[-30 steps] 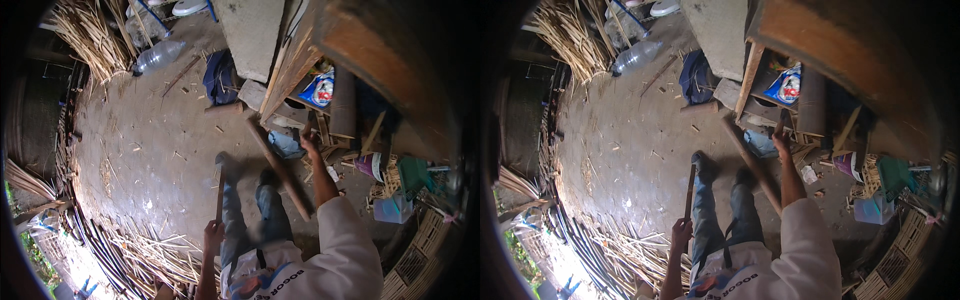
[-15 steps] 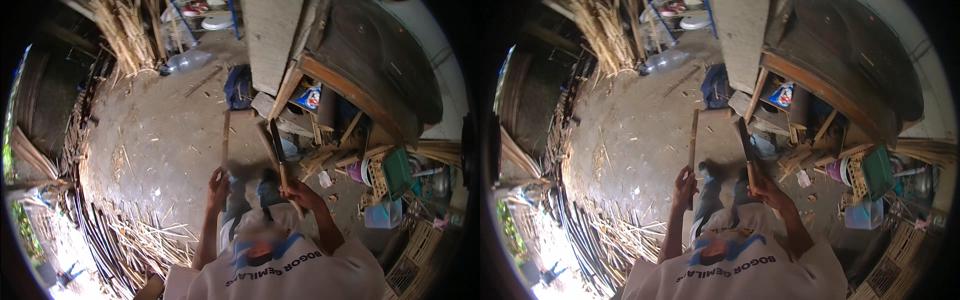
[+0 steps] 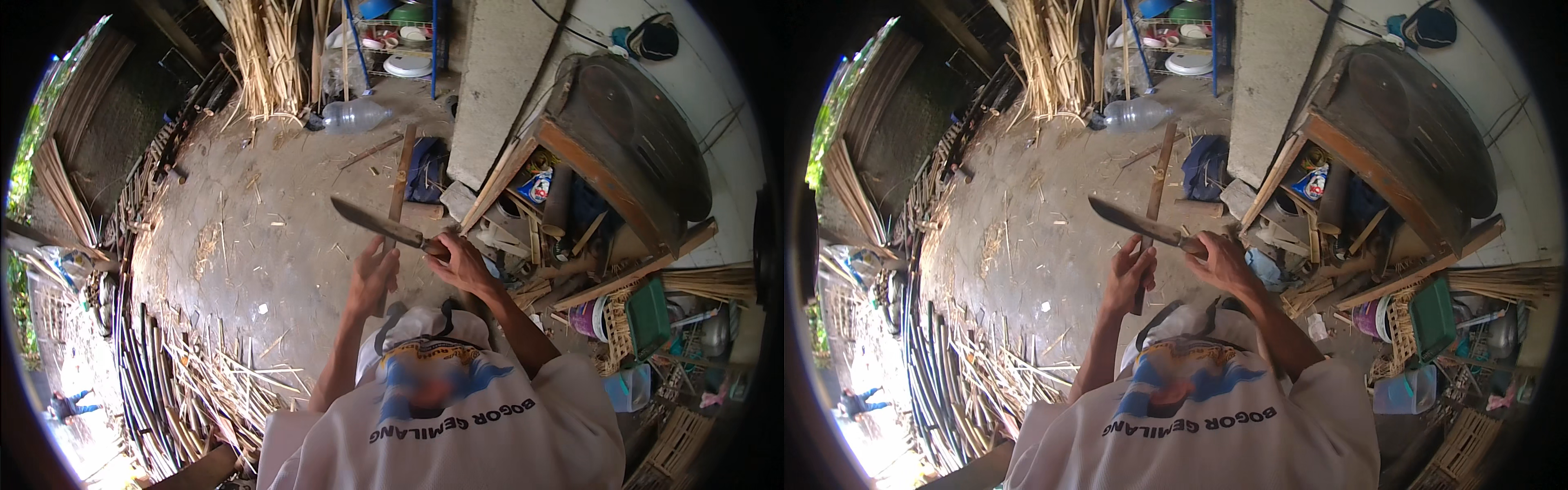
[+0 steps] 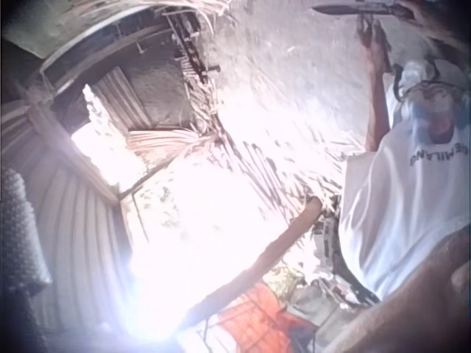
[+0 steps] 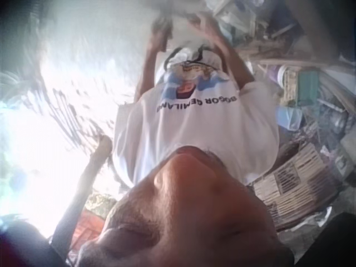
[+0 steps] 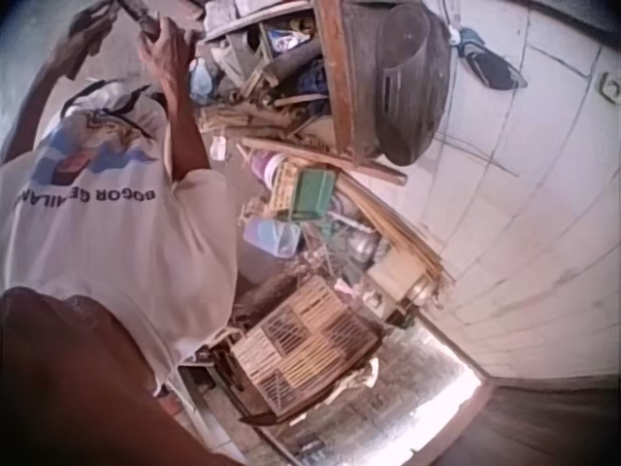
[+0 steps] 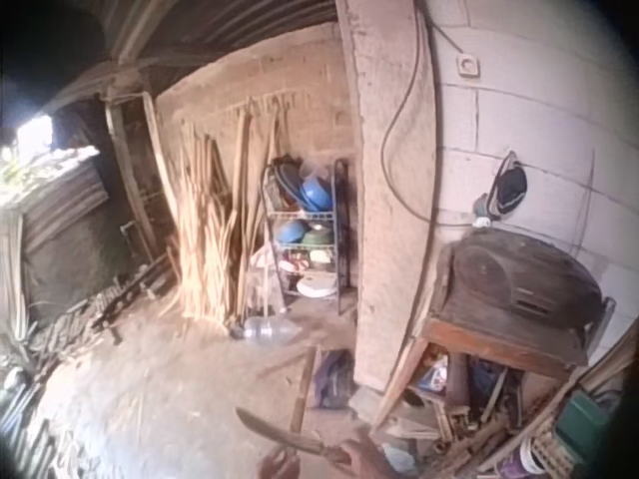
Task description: The person splits bamboo poles into thin strips using a machete and a wooden wedge. They repeatedly strike the wedge to drive it through the bamboo, then separate the resulting strips. The person also wipes a bamboo pole with a cloth and water.
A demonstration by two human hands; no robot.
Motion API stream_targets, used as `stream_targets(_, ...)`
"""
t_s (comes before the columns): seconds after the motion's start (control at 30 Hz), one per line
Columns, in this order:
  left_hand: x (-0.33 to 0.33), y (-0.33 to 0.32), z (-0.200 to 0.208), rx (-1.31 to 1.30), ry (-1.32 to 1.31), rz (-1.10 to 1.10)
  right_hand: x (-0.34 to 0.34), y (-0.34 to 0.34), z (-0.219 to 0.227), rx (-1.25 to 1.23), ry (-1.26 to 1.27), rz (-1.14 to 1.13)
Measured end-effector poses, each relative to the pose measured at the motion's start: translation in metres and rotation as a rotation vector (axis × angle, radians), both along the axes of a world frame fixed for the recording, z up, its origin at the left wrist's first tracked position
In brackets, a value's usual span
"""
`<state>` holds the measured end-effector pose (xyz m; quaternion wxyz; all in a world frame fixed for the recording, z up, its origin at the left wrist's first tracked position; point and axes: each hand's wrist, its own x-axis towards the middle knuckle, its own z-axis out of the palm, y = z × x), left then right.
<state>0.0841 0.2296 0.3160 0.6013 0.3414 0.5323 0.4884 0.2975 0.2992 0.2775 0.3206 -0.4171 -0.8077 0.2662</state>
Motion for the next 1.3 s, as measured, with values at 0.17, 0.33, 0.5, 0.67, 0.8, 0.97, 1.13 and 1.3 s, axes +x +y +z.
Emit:
stream_targets(0.17,-0.024,-0.024,0.004,-0.045,-0.002,0.009,-0.033,-0.025,0.009,-0.261,-0.259,0.028)
stream_targets(0.33,-0.038,-0.042,-0.002,-0.084,0.107,-0.019,-0.045,-0.019,0.005,-0.232,-0.282,-0.017)
stream_targets(0.5,-0.051,-0.057,0.014,-0.010,-0.005,-0.002,-0.025,0.019,-0.005,-0.379,-0.228,-0.197)
stream_targets(0.67,-0.055,-0.051,-0.003,0.133,-0.036,0.010,-0.066,-0.028,0.022,-0.221,-0.404,0.149)
stream_targets(0.8,-0.063,-0.052,0.011,0.069,-0.025,0.011,-0.075,-0.013,0.021,-0.310,-0.319,0.074)
stream_targets(0.97,-0.075,-0.068,0.037,-0.059,-0.079,-0.134,0.018,0.077,-0.069,-0.396,0.175,-0.434)
stream_targets(1.13,-0.084,-0.082,0.020,-0.085,-0.047,-0.087,0.039,0.075,0.012,-0.327,-0.191,-0.280)
stream_targets(1.3,-0.065,-0.051,0.019,-0.074,0.150,-0.130,-0.063,-0.013,0.010,-0.293,-0.375,0.036)
